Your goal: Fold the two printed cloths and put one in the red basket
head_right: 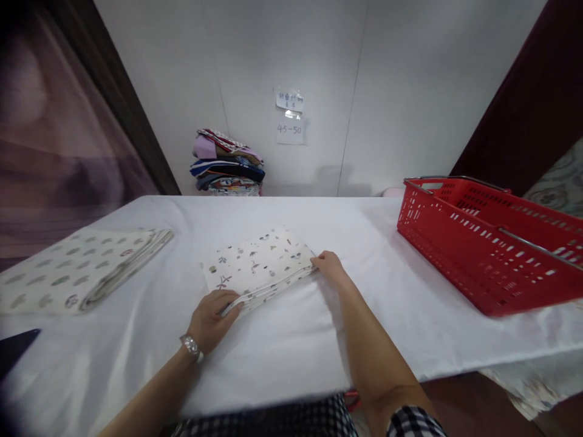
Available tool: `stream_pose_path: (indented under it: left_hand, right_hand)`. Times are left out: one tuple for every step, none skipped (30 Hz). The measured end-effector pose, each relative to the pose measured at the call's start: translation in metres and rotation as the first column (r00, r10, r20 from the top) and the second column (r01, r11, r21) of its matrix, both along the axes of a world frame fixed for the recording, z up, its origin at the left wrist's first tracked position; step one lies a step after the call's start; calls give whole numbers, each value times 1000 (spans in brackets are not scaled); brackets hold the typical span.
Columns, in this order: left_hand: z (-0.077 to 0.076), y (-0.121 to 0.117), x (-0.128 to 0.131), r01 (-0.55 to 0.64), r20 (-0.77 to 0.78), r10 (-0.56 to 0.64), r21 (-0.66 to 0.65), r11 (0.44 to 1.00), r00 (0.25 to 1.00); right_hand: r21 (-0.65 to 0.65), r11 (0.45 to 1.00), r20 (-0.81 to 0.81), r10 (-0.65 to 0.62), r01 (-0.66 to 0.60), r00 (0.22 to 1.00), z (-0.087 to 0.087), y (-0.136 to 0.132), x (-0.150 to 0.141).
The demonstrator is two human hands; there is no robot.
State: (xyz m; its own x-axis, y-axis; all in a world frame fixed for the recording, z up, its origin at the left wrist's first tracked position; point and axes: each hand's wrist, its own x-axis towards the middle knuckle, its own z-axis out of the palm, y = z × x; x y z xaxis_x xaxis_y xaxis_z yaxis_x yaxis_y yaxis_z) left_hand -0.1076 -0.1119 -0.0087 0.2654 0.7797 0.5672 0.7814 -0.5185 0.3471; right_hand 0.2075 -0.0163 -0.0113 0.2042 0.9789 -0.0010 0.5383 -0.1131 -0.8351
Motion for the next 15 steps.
stream_pose_path:
  left_hand:
    - [0, 0, 0, -1, 3, 1, 2, 1000, 1000]
    - [0, 0, 0, 0, 6, 0, 2, 1000, 1000]
    - [0, 0, 0, 3, 9, -3, 0, 1000, 1000]
    - [0, 0, 0, 5, 11, -5, -5, 1000, 1000]
    - [0, 1, 0, 7, 11, -7, -11, 1000, 1000]
    - [0, 1, 0, 6, 12, -6, -18, 1000, 1000]
    - [0, 0, -1, 7, 12, -7, -25, 1000, 1000]
    - [0, 0, -1, 9, 11, -9, -30, 1000, 1000]
    - [0, 0, -1, 10, 11, -10, -32, 999, 1000]
    - [0, 0, -1, 10, 12, -10, -31, 999, 1000]
    - [0, 0, -1, 9, 15, -8, -26, 1000, 1000]
    - [0, 0, -1, 6, 18, -6, -20, 1000, 1000]
    - [0, 0, -1, 5, 18, -5, -13, 1000, 1000]
    - [1, 0, -1, 3, 17, -3, -7, 1000, 1000]
    - [1, 0, -1, 4, 11, -4, -5, 1000, 1000]
  right_hand:
    - [10, 1000, -24, 3, -2, 1000, -1, 0, 0]
    - [21, 1000, -41, 6, -5, 999, -1, 1, 0]
    - [31, 1000, -50, 8, -6, 999, -2, 1, 0]
    - [38, 999, -57, 9, -7, 998, -2, 1, 0]
    - [41, 999, -68, 11, -8, 998, -2, 1, 0]
    - [41, 999, -81, 16, -13, 997, -2, 1, 0]
    - [39, 999, -94, 23, -19, 995, -2, 1, 0]
    - [37, 999, -106, 30, -26, 994, -2, 1, 1]
    - [37, 999, -116, 35, -31, 993, -2, 1, 1]
    - [39, 999, -121, 37, -32, 992, -1, 1, 2]
    - [43, 999, -123, 36, -31, 992, -1, 1, 2]
    - [48, 999, -122, 32, -27, 992, -1, 1, 2]
    - [52, 998, -118, 27, -21, 993, -1, 2, 3]
    - [54, 998, -113, 21, -15, 993, -1, 2, 3]
    - [54, 998, -105, 16, -10, 994, -2, 2, 4]
